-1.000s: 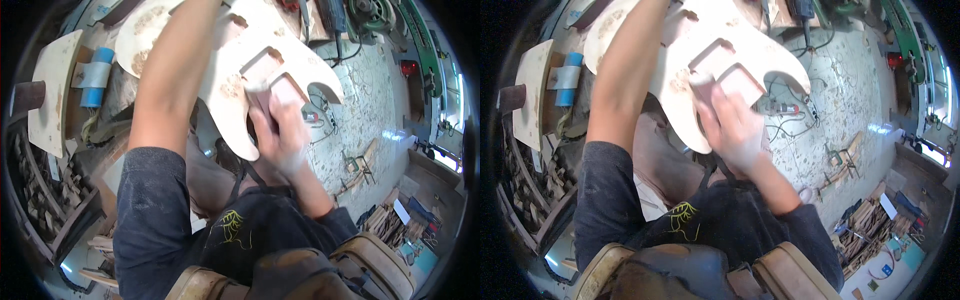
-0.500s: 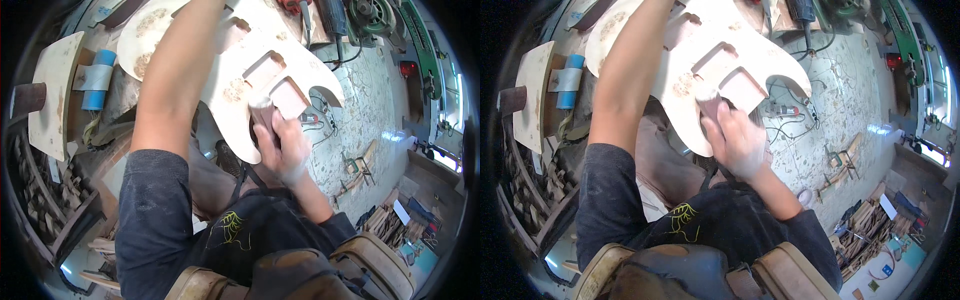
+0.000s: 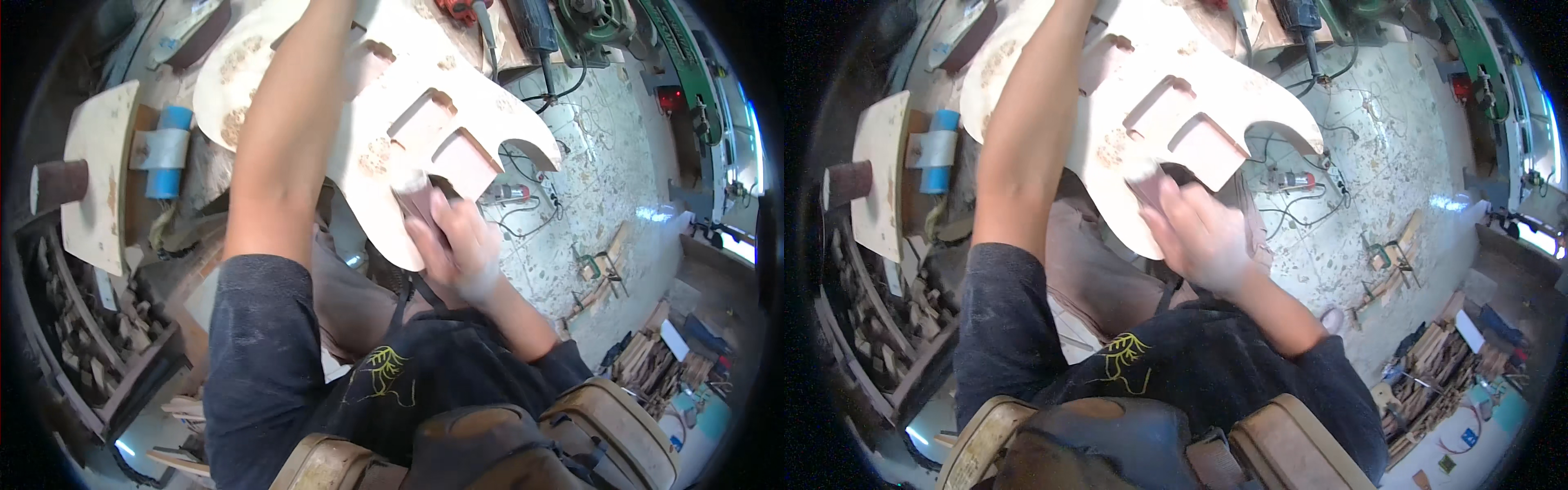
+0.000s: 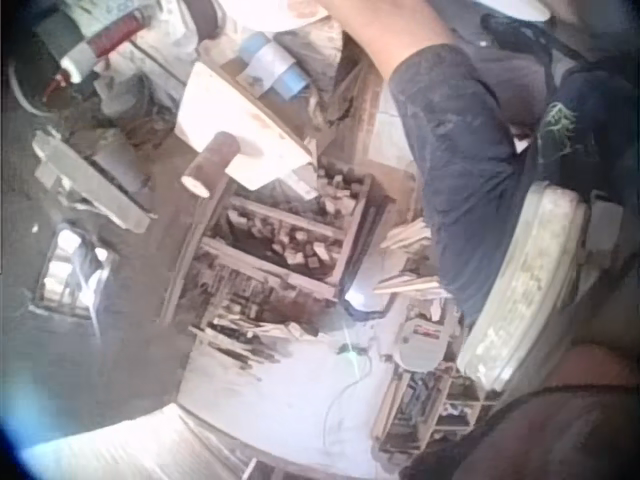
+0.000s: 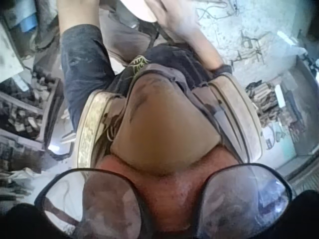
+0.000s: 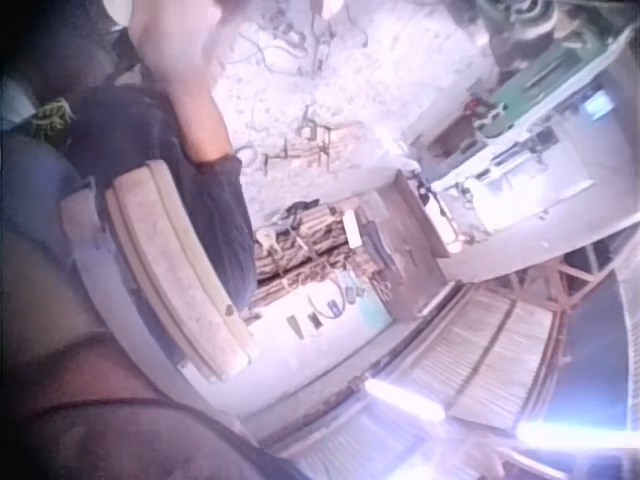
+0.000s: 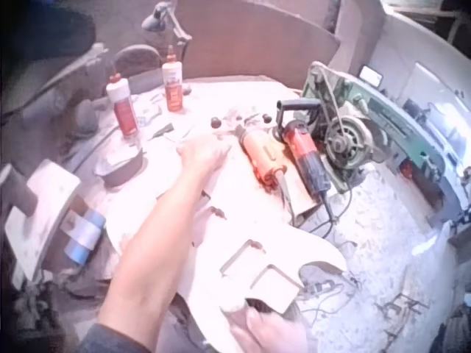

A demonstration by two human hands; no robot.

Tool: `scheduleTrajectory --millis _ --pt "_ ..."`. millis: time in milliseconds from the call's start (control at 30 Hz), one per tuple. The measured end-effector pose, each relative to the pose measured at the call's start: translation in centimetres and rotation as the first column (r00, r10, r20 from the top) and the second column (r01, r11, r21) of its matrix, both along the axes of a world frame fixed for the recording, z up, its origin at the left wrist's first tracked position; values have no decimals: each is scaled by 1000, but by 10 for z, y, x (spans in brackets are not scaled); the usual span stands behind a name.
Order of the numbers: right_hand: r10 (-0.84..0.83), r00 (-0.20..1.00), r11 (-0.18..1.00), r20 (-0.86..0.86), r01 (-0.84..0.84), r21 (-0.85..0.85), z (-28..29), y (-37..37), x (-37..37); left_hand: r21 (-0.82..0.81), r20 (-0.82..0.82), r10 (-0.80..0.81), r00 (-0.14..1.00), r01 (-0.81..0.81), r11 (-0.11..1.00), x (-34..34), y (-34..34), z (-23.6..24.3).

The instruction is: The person sands the surfaces and interior cavities of a wooden electric guitar body. They use a piece of sandpaper by hand to smooth the edges and recesses, then move the guitar body to a stationary belt sander to smooth the flat face.

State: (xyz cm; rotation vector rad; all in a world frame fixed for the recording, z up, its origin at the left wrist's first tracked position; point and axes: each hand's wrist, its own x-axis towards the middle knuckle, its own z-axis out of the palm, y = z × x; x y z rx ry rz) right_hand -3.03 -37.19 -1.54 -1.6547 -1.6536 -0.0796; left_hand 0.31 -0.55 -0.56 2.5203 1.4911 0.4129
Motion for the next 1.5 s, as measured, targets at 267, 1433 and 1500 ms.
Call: scheduleTrajectory --millis 267,1433,1500 --pt "-60 996 992 -62 52 -114 4 -13 -2 199 376 -98 921 24 980 -4 5 -22" --pt "-173 548 983 -818 50 -174 -53 -183 49 -159 -12 -696 718 686 710 -178 -325 44" --pt "-170 541 984 -824 51 -169 -55 -187 53 -18 43 -628 777 629 777 -181 -324 46"
